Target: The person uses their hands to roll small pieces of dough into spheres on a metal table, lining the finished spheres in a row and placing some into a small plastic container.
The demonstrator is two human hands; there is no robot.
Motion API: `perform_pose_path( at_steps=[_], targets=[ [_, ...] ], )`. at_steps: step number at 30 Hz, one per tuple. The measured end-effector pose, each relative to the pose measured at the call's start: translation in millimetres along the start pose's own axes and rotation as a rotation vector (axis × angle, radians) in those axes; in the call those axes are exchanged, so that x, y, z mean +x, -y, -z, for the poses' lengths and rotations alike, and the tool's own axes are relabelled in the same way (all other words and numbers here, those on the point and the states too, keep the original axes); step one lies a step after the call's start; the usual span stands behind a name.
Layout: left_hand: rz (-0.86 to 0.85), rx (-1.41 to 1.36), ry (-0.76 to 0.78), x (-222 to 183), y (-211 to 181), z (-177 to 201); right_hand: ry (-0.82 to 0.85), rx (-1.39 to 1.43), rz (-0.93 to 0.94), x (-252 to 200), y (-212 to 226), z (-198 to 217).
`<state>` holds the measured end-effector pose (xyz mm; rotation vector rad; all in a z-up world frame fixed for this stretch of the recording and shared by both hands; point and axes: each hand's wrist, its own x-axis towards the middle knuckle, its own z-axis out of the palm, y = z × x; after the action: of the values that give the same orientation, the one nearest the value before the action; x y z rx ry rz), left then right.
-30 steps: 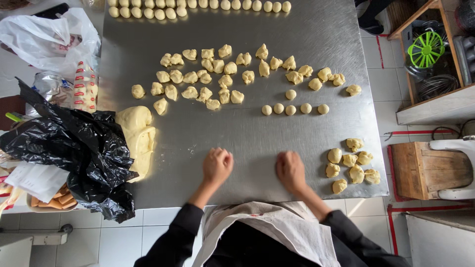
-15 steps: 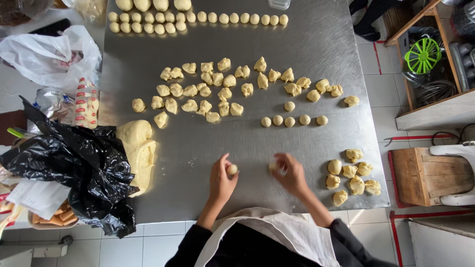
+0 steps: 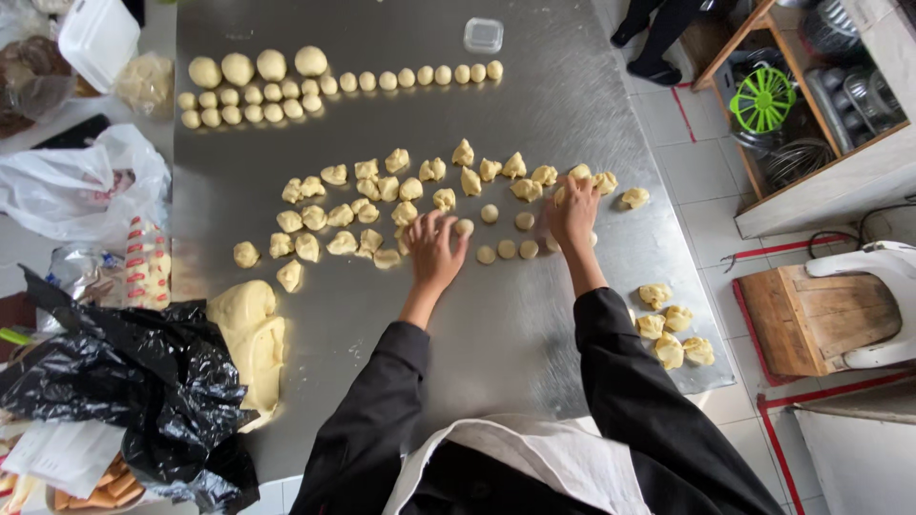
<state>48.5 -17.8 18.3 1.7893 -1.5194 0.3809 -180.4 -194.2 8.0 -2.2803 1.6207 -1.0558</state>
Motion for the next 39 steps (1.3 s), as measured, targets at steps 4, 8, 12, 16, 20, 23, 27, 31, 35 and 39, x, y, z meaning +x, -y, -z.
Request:
perform_pose_path(
  at_steps=[4,8,12,16,20,23,27,31,35,39],
  targets=[
    [0.043,0.023,0.089,-17.0,27.2,6.2,-0.024,0.058,0.059,12.7,-36.3,-13.4],
    [0.003,-0.008,0.109,-15.9,25.2,25.5,0.002,0.202,-0.031,12.7,-21.9,8.5],
    [0.059,-0.056,0.052,-64.0,-16.4,95.6,0.018,0.308,0.331,-87.4,41.5,87.8],
    [0.178,0.052,0.416,-128.6,-51.3,149.8,0.395,0.06,0.27,-205.5,97.5,136.8],
    [0.101,-0.004,0.135,-137.5,-45.3,110.0,0.158,-0.053,0.251,-174.0,97.6,77.4],
    [0.173,-0.018,0.214,-129.9,-65.5,56.4,0.095,0.048,0.21,-186.4,113.7,33.2],
    [-0.004,-0.174,0.152,-176.2,-85.7,79.3,0.309,0.174,0.341,-253.3,91.1,74.4],
    [0.266,-0.073,0.358,-173.4,-29.4,125.8,0.332,-0.023,0.344,-226.9,61.7,120.9],
    [0.234,0.018,0.097,-119.3,-24.5,82.1,0.163,-0.139,0.171,-181.8,101.7,53.6],
    [0.196,-0.137,0.222,-168.1,-71.7,88.0,0.346,0.142,0.5,-261.9,92.9,65.4]
  ],
)
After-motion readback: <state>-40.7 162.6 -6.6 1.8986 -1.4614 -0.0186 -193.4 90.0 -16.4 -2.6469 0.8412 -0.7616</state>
